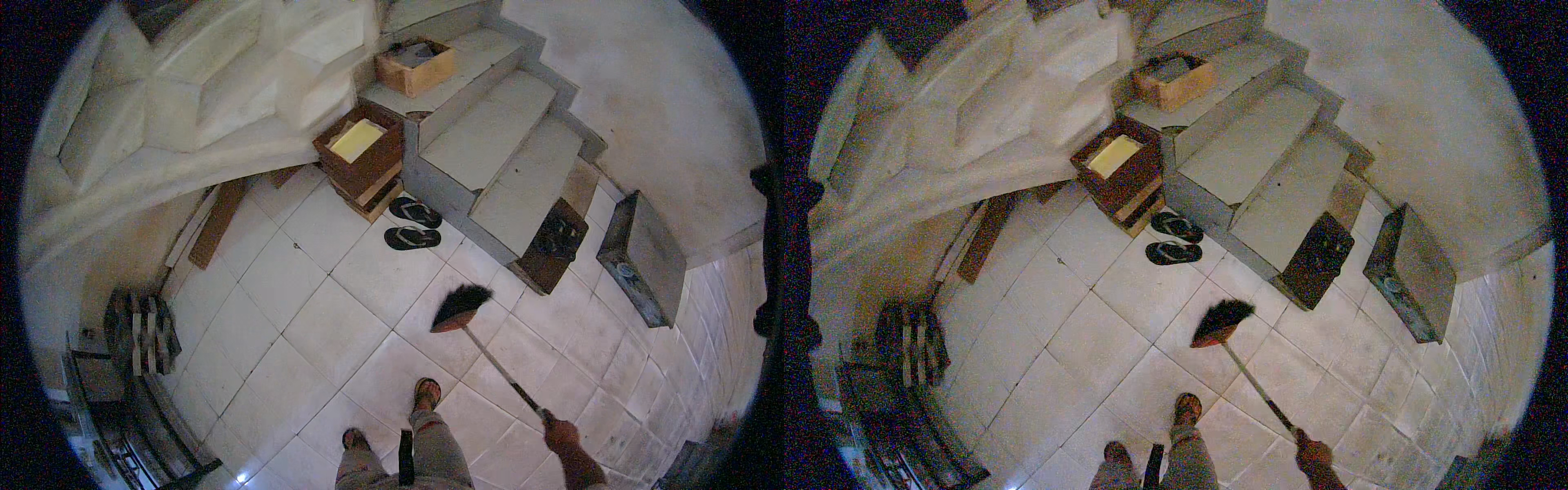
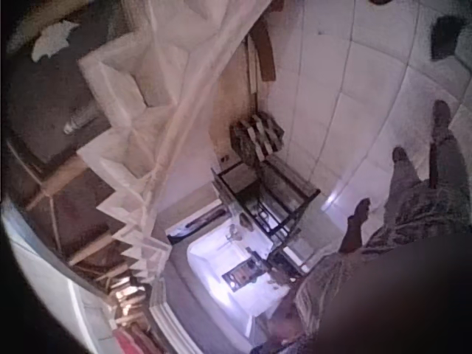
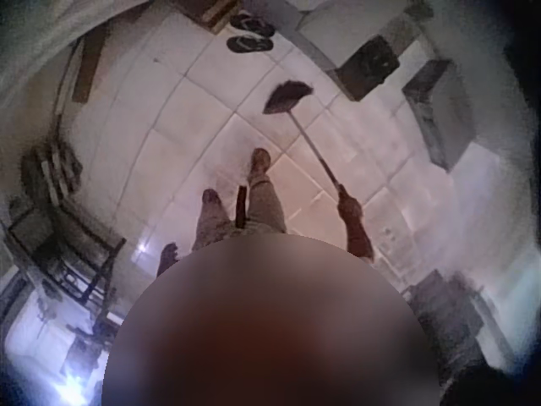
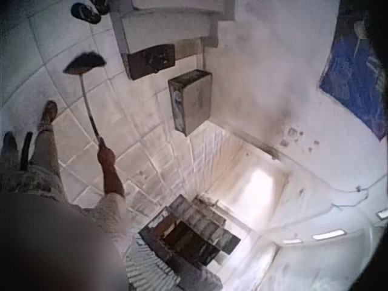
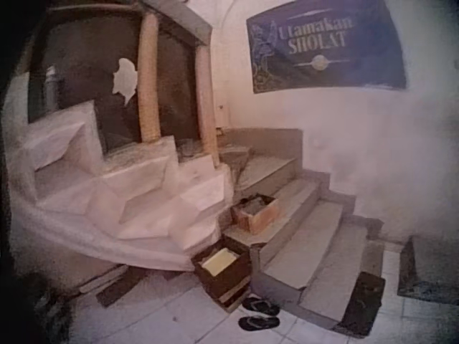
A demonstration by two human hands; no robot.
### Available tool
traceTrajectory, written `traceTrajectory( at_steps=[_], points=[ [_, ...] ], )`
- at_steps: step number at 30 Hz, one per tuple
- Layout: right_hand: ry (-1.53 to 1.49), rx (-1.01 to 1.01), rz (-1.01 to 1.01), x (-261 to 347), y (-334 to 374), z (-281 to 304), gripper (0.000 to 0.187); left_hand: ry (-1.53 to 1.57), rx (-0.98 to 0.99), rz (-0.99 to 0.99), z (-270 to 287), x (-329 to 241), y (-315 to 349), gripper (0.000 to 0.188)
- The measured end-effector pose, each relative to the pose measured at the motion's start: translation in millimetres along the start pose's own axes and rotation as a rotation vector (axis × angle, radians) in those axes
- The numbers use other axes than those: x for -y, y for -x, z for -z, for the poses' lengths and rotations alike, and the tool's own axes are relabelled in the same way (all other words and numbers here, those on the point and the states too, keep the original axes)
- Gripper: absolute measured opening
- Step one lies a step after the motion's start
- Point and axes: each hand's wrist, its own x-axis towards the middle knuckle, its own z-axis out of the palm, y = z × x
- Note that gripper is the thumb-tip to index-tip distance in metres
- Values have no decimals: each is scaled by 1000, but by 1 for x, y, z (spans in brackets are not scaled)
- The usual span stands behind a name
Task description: The person sweeps a tiled floor with a broom, moving debris across the room and up a short flight of stairs. The person navigates around stacked materials and boxes while sweeping.
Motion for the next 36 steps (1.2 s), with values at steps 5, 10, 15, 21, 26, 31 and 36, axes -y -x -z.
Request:
traceTrajectory(
  at_steps=[5, 10, 15, 21, 26, 31, 36],
  points=[
    [-30, -27, 67, 12, 28, 55, 44, -215, 115, -454, -15, -64, -36, 35],
    [-131, -142, 275, 148, -53, 66, 51, -469, 207, -625, 12, -111, -96, 33],
    [-373, -150, 253, 312, -148, 99, 46, -497, 180, -665, 69, -215, -147, 35],
    [-468, -60, 176, 386, -184, 120, 43, -292, 102, -617, 128, -308, -158, 25],
    [-268, 29, 104, 325, -106, 112, 43, -326, 183, -462, 141, -362, -175, 21],
    [-334, 93, -92, 241, 7, 130, 34, -981, 230, -1302, 96, -438, -230, 19],
    [-542, 32, -252, 200, 88, 119, 39, -869, 324, -957, 8, -526, -231, 28]
  ],
)
